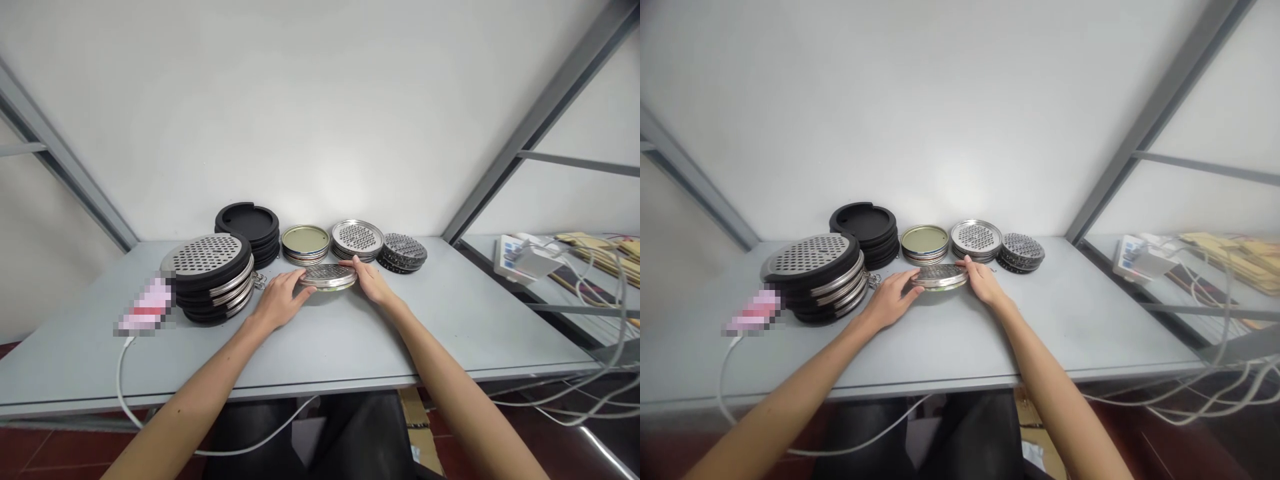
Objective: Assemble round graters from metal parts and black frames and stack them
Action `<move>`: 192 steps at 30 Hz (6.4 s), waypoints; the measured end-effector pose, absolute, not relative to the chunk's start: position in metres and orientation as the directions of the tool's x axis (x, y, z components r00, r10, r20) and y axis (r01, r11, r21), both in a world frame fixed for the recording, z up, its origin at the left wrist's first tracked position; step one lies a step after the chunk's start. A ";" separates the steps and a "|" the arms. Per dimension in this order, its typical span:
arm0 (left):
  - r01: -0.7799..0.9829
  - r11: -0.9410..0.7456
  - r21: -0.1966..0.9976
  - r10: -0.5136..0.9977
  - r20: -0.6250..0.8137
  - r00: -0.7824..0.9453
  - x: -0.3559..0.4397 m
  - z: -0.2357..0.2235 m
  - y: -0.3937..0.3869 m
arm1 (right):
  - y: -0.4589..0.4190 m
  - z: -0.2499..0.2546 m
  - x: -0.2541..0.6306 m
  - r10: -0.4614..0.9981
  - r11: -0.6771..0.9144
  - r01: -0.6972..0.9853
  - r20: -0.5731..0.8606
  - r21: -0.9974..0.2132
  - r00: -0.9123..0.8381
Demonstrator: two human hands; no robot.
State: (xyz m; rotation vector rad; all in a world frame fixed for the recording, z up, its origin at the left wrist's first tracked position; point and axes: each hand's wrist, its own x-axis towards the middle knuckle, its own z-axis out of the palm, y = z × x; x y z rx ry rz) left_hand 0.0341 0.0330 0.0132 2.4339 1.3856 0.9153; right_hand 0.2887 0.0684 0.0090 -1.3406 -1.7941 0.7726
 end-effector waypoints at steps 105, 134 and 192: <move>0.521 -0.740 0.426 0.624 0.724 0.294 0.036 0.015 0.035 | 0.054 0.009 0.277 0.666 0.681 0.520 0.731 -0.515 -0.149; 0.490 -0.684 0.540 0.714 0.631 0.303 0.034 0.013 0.038 | 0.051 0.014 0.273 0.647 0.715 0.518 0.724 -0.469 -0.238; 0.462 -0.675 0.576 0.737 0.552 0.389 0.026 0.009 0.041 | 0.058 0.009 0.287 0.660 0.736 0.474 0.670 -0.484 -0.340</move>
